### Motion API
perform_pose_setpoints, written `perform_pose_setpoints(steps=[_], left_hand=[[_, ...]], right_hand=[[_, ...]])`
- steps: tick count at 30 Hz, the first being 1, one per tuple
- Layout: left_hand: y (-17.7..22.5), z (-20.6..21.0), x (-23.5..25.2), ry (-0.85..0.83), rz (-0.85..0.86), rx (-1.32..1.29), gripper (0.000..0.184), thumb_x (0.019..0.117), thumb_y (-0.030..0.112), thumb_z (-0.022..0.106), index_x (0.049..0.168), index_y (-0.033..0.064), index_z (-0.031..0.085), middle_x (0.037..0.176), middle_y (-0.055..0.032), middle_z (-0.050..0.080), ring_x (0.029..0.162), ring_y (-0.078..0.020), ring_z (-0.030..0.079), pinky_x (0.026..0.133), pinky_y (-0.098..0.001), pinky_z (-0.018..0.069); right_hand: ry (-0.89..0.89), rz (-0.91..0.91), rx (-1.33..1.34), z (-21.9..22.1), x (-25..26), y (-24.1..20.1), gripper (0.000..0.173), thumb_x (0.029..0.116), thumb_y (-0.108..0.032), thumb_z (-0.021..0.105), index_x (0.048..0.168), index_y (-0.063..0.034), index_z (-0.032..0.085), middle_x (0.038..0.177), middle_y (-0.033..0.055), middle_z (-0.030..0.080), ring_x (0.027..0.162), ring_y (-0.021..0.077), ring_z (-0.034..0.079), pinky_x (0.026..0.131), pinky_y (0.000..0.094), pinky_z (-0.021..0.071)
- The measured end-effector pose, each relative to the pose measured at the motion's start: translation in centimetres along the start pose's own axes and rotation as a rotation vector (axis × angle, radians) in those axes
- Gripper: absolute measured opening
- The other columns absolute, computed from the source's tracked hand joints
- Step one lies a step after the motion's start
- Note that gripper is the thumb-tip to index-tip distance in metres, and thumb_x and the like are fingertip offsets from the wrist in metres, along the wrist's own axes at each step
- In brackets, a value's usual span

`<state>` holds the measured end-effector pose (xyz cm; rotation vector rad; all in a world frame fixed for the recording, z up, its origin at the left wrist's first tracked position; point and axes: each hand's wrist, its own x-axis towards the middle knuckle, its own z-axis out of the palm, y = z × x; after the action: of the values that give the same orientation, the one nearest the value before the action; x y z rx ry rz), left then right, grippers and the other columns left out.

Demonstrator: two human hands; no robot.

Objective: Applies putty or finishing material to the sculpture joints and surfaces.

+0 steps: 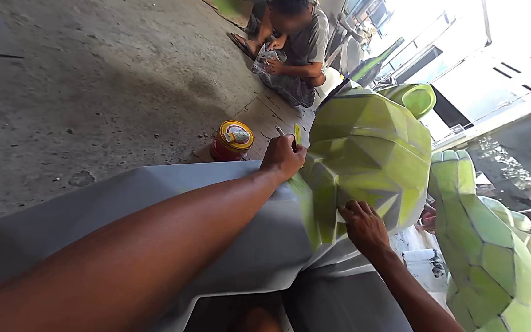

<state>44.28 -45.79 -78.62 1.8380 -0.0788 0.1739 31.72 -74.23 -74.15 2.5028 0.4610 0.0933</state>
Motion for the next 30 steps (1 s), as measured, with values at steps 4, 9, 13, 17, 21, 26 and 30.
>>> perform_pose_setpoints(steps=[4, 9, 13, 17, 21, 26, 30], left_hand=[[-0.1, 0.0, 0.0, 0.009, 0.008, -0.012, 0.028, 0.0996, 0.029, 0.061, 0.080, 0.0091, 0.062, 0.069, -0.0055, 0.060, 0.065, -0.0212, 0.061, 0.061, -0.0447, 0.0497], [0.0, -0.1, 0.1, 0.001, 0.002, -0.007, 0.027, 0.0993, 0.029, 0.061, 0.083, 0.0078, 0.064, 0.072, -0.0074, 0.061, 0.069, -0.0240, 0.063, 0.064, -0.0475, 0.0510], [0.1, 0.1, 0.0, -0.003, -0.007, -0.006, 0.027, 0.0994, 0.029, 0.061, 0.082, 0.0090, 0.063, 0.071, -0.0062, 0.060, 0.068, -0.0230, 0.062, 0.062, -0.0458, 0.0504], [0.0, 0.3, 0.0, -0.002, 0.006, 0.002, 0.028, 0.0994, 0.030, 0.061, 0.080, 0.0094, 0.062, 0.069, -0.0056, 0.059, 0.066, -0.0225, 0.061, 0.061, -0.0452, 0.0497], [0.0, 0.4, 0.1, 0.005, 0.018, 0.004, 0.028, 0.0992, 0.029, 0.061, 0.080, 0.0095, 0.061, 0.068, -0.0056, 0.058, 0.066, -0.0223, 0.061, 0.061, -0.0452, 0.0495], [-0.1, 0.2, 0.0, 0.011, 0.014, 0.004, 0.028, 0.1001, 0.030, 0.061, 0.081, 0.0089, 0.062, 0.069, -0.0057, 0.060, 0.066, -0.0222, 0.062, 0.062, -0.0452, 0.0500], [-0.1, 0.2, 0.0, 0.019, 0.022, 0.001, 0.028, 0.0995, 0.028, 0.061, 0.079, 0.0088, 0.061, 0.068, -0.0059, 0.059, 0.065, -0.0224, 0.061, 0.061, -0.0458, 0.0490]], right_hand=[[0.035, 0.003, -0.040, 1.6, -3.8, -1.6, 0.038, 0.0915, -0.007, 0.063, 0.124, -0.0239, 0.073, 0.119, 0.0048, 0.069, 0.117, 0.0257, 0.063, 0.097, 0.0431, 0.0539], [0.126, 0.024, -0.054, 3.4, -7.0, -2.8, 0.046, 0.0893, -0.002, 0.061, 0.128, -0.0253, 0.071, 0.122, 0.0041, 0.070, 0.121, 0.0252, 0.063, 0.100, 0.0417, 0.0540], [0.140, 0.029, -0.055, 4.1, -7.9, -3.0, 0.047, 0.0898, -0.003, 0.060, 0.130, -0.0263, 0.071, 0.122, 0.0042, 0.070, 0.121, 0.0248, 0.063, 0.101, 0.0403, 0.0532], [0.098, 0.008, -0.033, 3.9, -8.8, -3.1, 0.045, 0.0877, -0.011, 0.063, 0.128, -0.0288, 0.071, 0.120, 0.0020, 0.070, 0.117, 0.0230, 0.064, 0.098, 0.0394, 0.0540], [0.051, -0.020, 0.110, 0.6, -6.8, -1.1, 0.033, 0.0900, -0.024, 0.063, 0.120, -0.0303, 0.074, 0.114, 0.0012, 0.070, 0.110, 0.0222, 0.066, 0.090, 0.0428, 0.0577], [0.140, 0.012, 0.155, -2.5, -1.1, 4.4, 0.044, 0.0926, -0.012, 0.064, 0.133, -0.0279, 0.070, 0.118, 0.0067, 0.069, 0.107, 0.0267, 0.068, 0.083, 0.0477, 0.0595], [0.156, -0.036, 0.070, -1.7, 2.1, 5.8, 0.047, 0.0949, -0.009, 0.065, 0.139, -0.0250, 0.065, 0.120, 0.0060, 0.068, 0.109, 0.0252, 0.067, 0.085, 0.0439, 0.0592]])
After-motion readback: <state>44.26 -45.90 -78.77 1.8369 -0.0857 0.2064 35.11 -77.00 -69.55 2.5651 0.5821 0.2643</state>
